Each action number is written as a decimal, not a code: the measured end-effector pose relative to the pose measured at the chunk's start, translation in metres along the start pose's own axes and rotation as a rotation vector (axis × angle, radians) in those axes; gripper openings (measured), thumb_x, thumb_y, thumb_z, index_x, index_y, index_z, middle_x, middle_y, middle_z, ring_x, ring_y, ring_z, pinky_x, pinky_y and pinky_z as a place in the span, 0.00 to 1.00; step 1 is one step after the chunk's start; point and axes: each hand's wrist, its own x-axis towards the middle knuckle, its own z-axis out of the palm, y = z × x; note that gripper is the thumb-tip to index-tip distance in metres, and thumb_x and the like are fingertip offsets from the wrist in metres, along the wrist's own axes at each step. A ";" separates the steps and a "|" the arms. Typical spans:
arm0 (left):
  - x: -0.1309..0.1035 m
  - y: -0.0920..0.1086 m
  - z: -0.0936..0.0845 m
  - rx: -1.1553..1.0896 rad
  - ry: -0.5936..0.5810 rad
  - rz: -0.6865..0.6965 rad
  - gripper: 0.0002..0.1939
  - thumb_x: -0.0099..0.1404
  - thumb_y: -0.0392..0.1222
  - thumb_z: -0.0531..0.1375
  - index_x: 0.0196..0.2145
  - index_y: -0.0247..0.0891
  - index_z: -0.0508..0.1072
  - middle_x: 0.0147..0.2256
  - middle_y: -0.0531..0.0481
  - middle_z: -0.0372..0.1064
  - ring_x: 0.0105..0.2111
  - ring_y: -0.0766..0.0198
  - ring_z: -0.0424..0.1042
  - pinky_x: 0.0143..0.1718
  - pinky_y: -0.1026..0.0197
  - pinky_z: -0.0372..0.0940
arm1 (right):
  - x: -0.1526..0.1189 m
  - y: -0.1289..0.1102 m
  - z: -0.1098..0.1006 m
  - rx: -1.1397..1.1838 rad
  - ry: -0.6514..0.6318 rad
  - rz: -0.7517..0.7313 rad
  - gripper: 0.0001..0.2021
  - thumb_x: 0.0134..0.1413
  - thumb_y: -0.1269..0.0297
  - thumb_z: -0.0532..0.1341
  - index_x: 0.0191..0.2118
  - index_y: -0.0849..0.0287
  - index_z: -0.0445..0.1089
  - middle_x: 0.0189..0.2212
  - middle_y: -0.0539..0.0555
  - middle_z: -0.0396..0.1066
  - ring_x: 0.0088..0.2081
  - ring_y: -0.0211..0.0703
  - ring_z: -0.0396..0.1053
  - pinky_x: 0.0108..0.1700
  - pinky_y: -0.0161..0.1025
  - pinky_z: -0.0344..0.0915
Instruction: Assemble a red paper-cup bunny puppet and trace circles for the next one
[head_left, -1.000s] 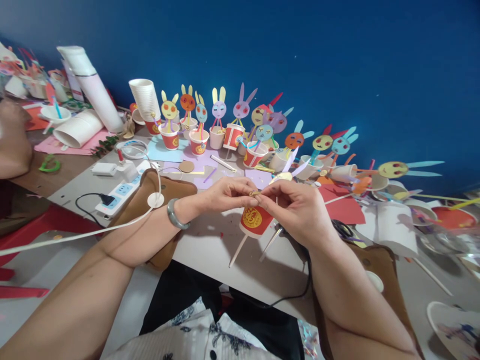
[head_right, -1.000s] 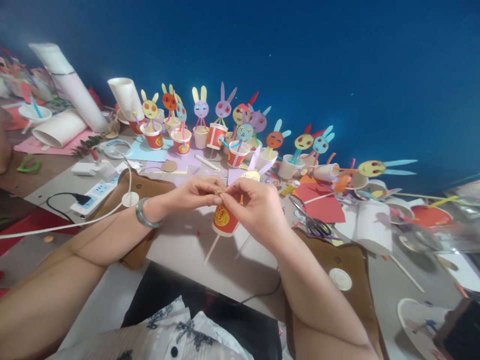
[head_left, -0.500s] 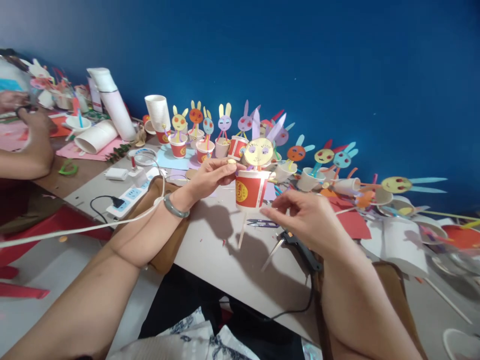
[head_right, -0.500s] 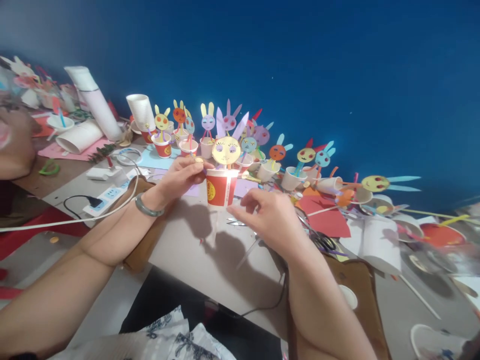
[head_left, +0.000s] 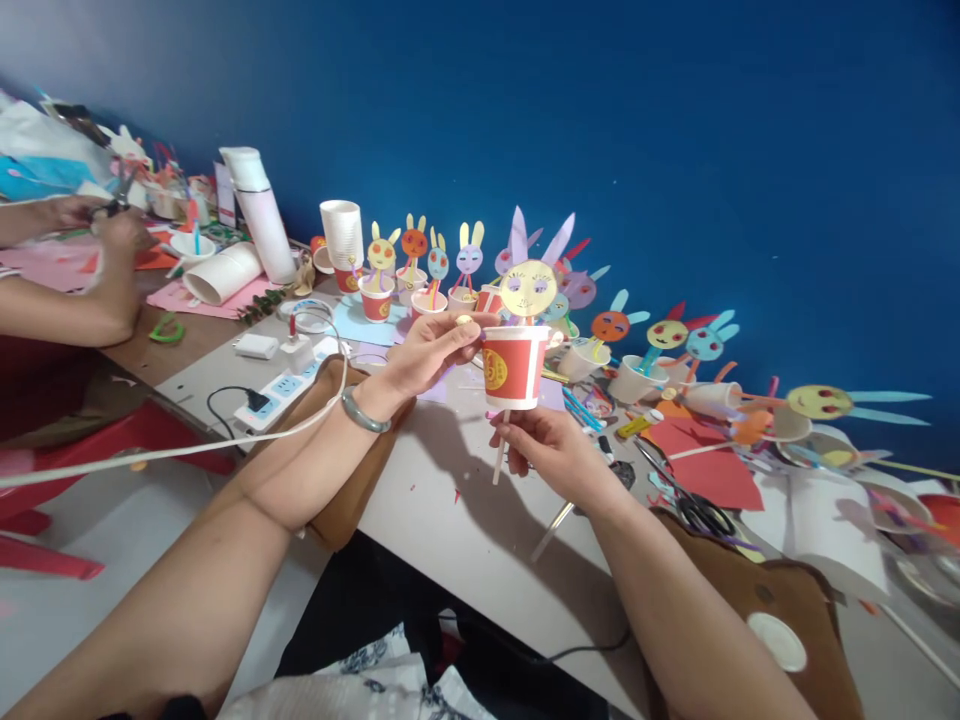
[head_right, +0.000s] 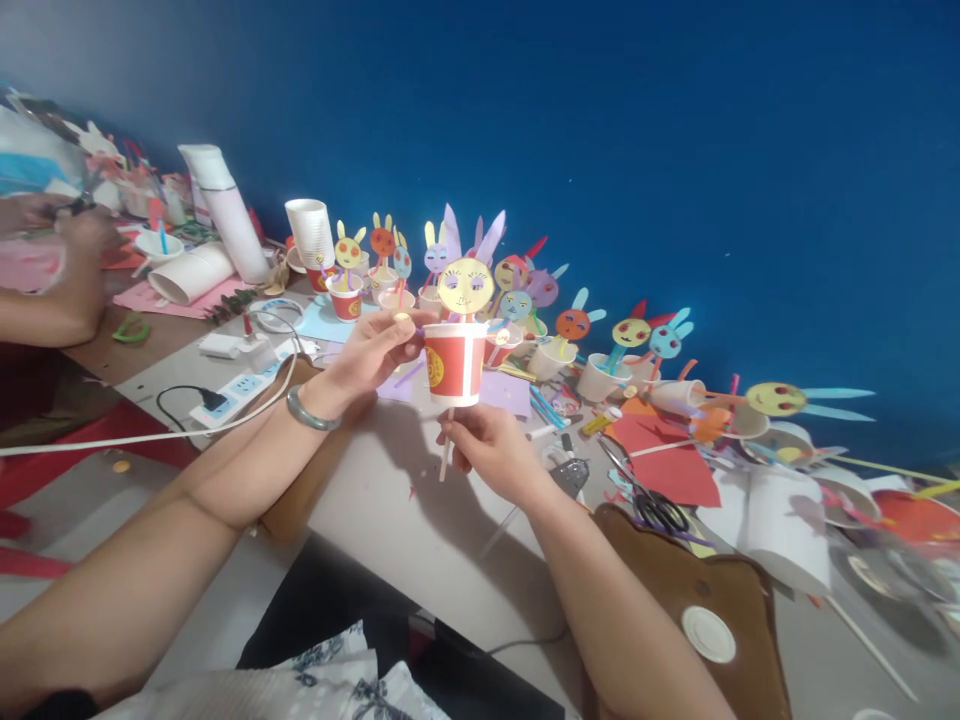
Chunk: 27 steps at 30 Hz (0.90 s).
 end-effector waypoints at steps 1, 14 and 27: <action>0.000 -0.001 -0.001 -0.004 0.005 -0.001 0.21 0.51 0.56 0.77 0.38 0.41 0.85 0.23 0.57 0.64 0.24 0.74 0.60 0.26 0.67 0.57 | 0.001 0.000 0.001 0.014 0.011 0.002 0.15 0.56 0.51 0.67 0.37 0.60 0.73 0.28 0.52 0.77 0.19 0.35 0.68 0.22 0.35 0.64; 0.001 -0.006 -0.004 -0.053 0.053 0.034 0.19 0.56 0.50 0.76 0.41 0.38 0.81 0.38 0.52 0.79 0.31 0.73 0.75 0.36 0.65 0.71 | 0.004 0.005 0.008 0.089 0.121 -0.010 0.23 0.53 0.41 0.70 0.35 0.60 0.73 0.23 0.52 0.75 0.21 0.39 0.71 0.26 0.38 0.70; 0.004 -0.006 -0.004 -0.021 0.197 0.095 0.16 0.50 0.47 0.79 0.32 0.38 0.82 0.29 0.54 0.78 0.28 0.72 0.74 0.35 0.65 0.72 | 0.004 0.006 0.009 0.017 0.132 -0.024 0.22 0.57 0.42 0.67 0.35 0.60 0.72 0.20 0.53 0.74 0.21 0.40 0.72 0.28 0.38 0.70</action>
